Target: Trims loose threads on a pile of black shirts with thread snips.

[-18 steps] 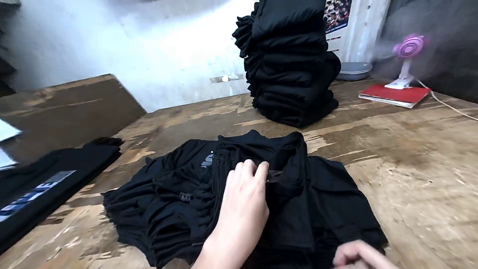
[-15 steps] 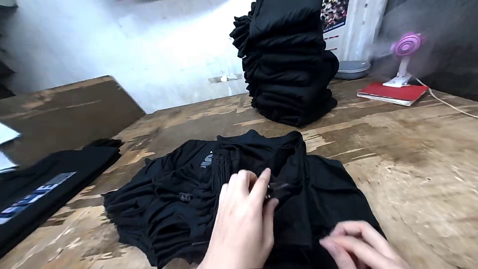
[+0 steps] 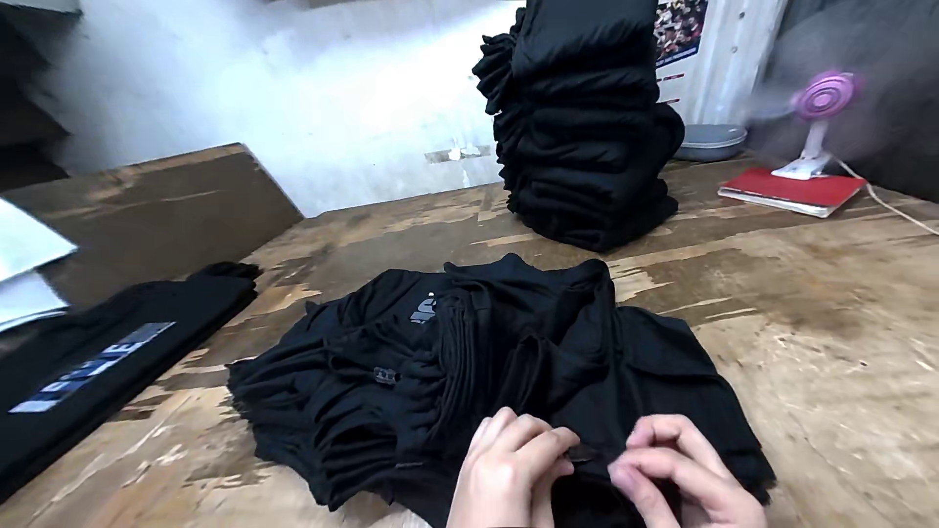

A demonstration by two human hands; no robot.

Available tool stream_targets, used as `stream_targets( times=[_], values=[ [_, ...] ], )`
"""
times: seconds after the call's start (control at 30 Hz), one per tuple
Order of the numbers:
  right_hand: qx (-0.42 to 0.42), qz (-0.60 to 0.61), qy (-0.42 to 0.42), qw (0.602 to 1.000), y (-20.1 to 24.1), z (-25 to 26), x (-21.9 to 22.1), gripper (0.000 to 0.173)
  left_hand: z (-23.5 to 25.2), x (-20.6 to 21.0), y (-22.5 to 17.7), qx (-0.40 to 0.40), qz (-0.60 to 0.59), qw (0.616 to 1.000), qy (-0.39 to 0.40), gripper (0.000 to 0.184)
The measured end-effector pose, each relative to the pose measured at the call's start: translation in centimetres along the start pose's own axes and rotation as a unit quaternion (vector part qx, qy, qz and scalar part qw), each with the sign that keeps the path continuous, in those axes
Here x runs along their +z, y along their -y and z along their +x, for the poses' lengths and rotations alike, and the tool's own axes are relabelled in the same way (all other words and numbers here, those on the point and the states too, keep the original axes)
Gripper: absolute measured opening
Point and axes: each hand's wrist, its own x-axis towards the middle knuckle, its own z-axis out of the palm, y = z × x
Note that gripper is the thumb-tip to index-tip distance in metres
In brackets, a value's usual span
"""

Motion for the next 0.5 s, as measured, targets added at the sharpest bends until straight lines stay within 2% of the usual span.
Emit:
stream_targets(
  times=[0.07,0.13,0.17,0.2,0.27,0.3,0.33,0.4,0.43,0.5],
  values=[
    [0.000,-0.023,0.087,0.996,0.6,-0.4,-2.0,0.015,0.1,-0.2,0.1,-0.005,-0.012,1.000,0.007,0.016],
    [0.024,-0.103,0.138,0.985,1.2,-0.8,-3.5,0.030,0.2,-0.7,0.4,-0.020,-0.043,0.998,0.045,0.024],
    [0.035,-0.137,0.123,0.982,1.4,-1.2,-3.6,0.032,0.3,-0.8,0.5,-0.027,-0.060,0.996,0.065,0.029],
    [0.038,-0.167,0.088,0.981,1.6,-1.5,-3.0,0.036,0.3,-0.7,0.6,-0.030,-0.083,0.994,0.070,0.026],
    [0.010,-0.225,0.010,0.974,1.6,-1.9,-0.8,0.058,0.5,-0.4,0.8,-0.023,-0.112,0.992,0.054,0.023],
    [-0.014,-0.244,-0.021,0.969,1.4,-2.0,0.5,0.063,0.6,-0.5,0.9,-0.014,-0.119,0.992,0.044,0.023],
    [-0.037,-0.253,-0.045,0.966,1.1,-1.9,1.6,0.054,0.8,-0.6,0.9,-0.002,-0.123,0.992,0.038,0.023],
    [-0.070,-0.209,-0.074,0.972,-0.1,-1.3,3.3,0.017,1.2,-0.8,1.1,0.031,-0.127,0.991,0.028,0.025],
    [-0.066,-0.134,-0.078,0.986,-0.5,-0.8,3.7,0.010,1.4,-0.8,1.2,0.038,-0.133,0.990,0.023,0.026],
    [-0.016,0.043,-0.074,0.996,-0.9,0.5,4.3,0.016,2.1,-0.4,1.8,0.023,-0.161,0.986,0.019,0.022]
  ],
)
